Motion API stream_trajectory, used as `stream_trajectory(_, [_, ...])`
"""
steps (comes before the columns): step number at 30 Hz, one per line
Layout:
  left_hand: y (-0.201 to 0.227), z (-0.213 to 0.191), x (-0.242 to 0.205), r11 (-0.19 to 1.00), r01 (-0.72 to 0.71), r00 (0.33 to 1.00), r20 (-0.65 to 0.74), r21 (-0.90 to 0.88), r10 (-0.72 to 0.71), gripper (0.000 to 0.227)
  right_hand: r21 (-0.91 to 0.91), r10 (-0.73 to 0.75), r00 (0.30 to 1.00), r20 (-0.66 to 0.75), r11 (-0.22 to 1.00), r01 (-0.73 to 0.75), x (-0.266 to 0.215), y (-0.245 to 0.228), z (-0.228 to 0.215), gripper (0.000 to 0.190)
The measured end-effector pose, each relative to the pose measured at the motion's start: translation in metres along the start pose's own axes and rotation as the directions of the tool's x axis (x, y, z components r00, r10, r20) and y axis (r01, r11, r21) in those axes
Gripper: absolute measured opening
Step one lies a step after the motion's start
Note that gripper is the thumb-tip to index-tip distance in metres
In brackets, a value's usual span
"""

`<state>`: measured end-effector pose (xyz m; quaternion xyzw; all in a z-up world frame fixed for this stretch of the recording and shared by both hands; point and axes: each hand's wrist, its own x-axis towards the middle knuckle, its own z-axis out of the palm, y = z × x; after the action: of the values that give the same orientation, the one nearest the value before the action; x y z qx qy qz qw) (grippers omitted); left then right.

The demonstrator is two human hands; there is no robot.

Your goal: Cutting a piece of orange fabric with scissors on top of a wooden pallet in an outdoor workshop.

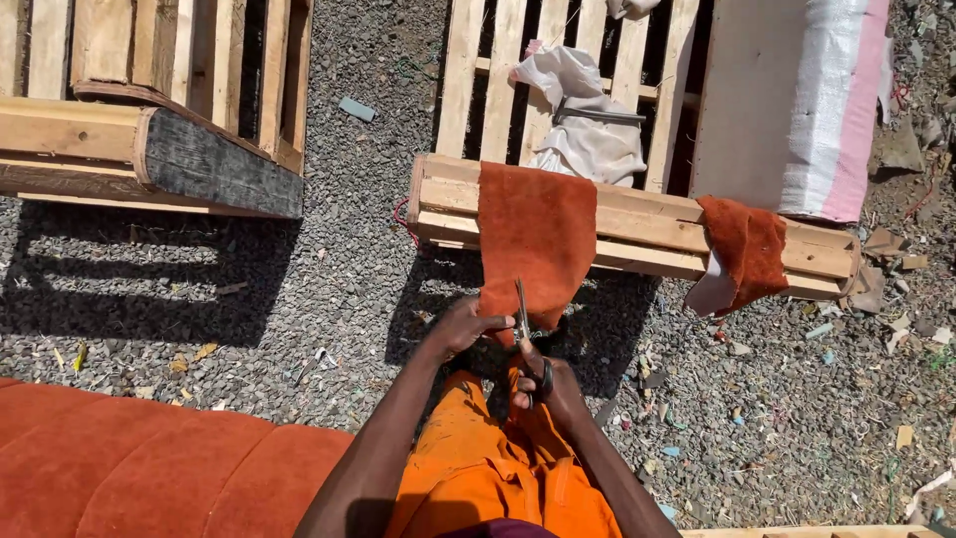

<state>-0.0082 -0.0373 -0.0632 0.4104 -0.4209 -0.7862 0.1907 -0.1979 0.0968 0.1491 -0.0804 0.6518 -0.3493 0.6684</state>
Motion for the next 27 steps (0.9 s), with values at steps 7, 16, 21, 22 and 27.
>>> stream_trajectory(7, [0.020,0.059,-0.025,0.992,-0.035,0.974,-0.227,-0.118,0.007,0.038,-0.008,0.009,0.991,0.133,1.000,-0.008,-0.020,-0.031,0.006,0.083])
stream_trajectory(16, [-0.076,0.065,-0.037,0.878,-0.426,0.879,-0.330,-0.217,0.344,0.022,0.064,0.096,0.989,0.113,0.993,-0.104,0.005,0.026,-0.011,0.083])
stream_trajectory(21, [-0.077,0.077,-0.062,0.911,-0.403,0.888,-0.278,-0.090,0.366,0.032,0.191,0.201,0.968,0.152,0.955,-0.228,0.003,0.019,-0.014,0.077])
stream_trajectory(22, [-0.076,0.075,-0.065,0.920,-0.384,0.889,-0.239,0.073,0.390,0.035,0.097,0.189,0.963,0.192,0.973,-0.210,0.007,0.017,-0.017,0.082])
stream_trajectory(27, [-0.090,0.078,-0.062,0.892,-0.400,0.862,-0.244,0.212,0.445,0.050,-0.100,0.229,0.934,0.273,0.973,-0.209,0.016,0.001,-0.016,0.101])
